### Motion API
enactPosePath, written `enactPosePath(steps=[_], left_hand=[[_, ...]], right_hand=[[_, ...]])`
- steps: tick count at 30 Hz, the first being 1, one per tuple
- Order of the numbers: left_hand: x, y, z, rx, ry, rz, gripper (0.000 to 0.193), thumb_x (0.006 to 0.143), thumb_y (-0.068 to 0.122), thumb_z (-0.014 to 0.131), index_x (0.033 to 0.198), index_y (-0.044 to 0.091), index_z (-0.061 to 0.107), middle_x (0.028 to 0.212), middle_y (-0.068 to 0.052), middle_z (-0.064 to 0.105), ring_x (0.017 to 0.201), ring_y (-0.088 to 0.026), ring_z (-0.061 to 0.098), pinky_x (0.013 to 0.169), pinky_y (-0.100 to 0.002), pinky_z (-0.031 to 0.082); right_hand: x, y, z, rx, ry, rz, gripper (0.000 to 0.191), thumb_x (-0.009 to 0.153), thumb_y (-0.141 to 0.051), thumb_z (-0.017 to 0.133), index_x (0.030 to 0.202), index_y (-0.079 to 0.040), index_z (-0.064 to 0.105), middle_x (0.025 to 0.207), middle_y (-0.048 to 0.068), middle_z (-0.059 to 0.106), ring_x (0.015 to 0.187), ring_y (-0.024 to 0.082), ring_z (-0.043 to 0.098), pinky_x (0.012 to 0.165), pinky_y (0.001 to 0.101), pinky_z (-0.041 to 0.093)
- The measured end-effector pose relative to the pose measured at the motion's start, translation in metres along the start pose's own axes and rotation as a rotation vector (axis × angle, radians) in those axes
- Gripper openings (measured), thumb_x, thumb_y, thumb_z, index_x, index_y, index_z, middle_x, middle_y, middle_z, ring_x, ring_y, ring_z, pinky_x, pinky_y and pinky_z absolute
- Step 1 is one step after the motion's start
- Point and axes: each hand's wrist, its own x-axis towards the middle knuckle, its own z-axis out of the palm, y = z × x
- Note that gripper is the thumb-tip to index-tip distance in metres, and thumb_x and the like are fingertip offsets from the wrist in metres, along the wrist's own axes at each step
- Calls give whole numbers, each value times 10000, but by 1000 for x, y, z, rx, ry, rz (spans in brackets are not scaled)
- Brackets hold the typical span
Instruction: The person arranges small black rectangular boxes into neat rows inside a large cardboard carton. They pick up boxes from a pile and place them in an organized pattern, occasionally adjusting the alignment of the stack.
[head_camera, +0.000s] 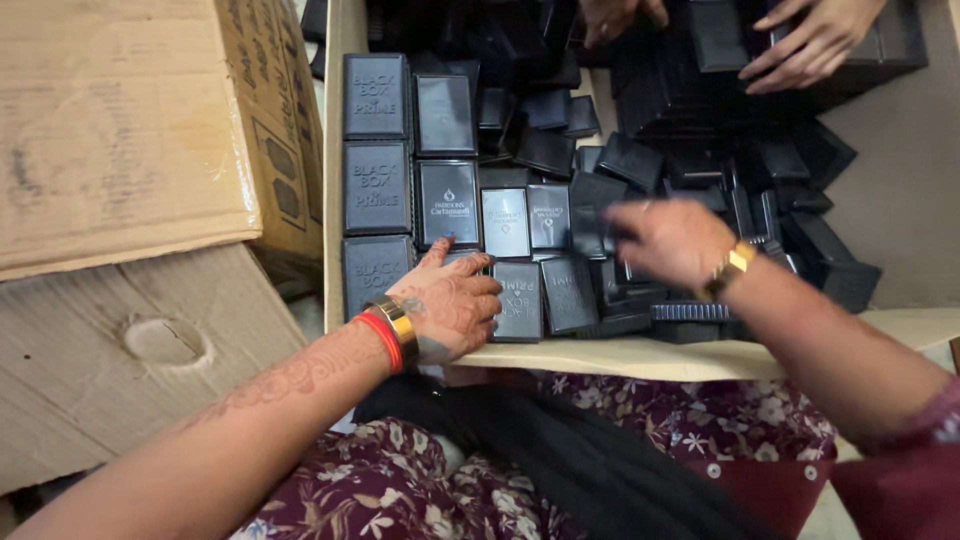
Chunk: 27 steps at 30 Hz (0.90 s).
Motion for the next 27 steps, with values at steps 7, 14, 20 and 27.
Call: enactPosePath(steps=[7,14,20,27], left_hand=[[3,1,8,4,56,-13,423,928,385,568,1276,149,613,1395,-65,562,1410,-280,378,1095,-725,242],[2,9,4,4,19,-34,461,932,405,567,1327,168,586,1415,-46,544,1420,-274,361,1102,-738,218],[17,9,2,80,-26,-31,576,863,379,602,1413,216,550,1547,-25,466,1439,-270,367,1054,-798,167],[28,9,15,31,25,71,386,921,343,582,1263,167,612,1392,-36,581,1372,-236,467,1111,-772,198]], right_hand=[[-44,-38,56,257,281,-292,230,984,-297,663,1204,-254,714,1207,-16,771,1128,185,709,949,374,600],[6,8,116,505,-258,79,923,855,-201,756,1597,-150,209,920,80,679,850,242,688,740,376,579],[4,9,150,767,-286,117,1038,805,-187,793,1593,-81,125,793,59,630,725,196,646,634,336,585],[35,45,98,432,-288,-43,953,812,-335,781,1534,-46,229,1078,131,687,895,268,711,738,412,574]])
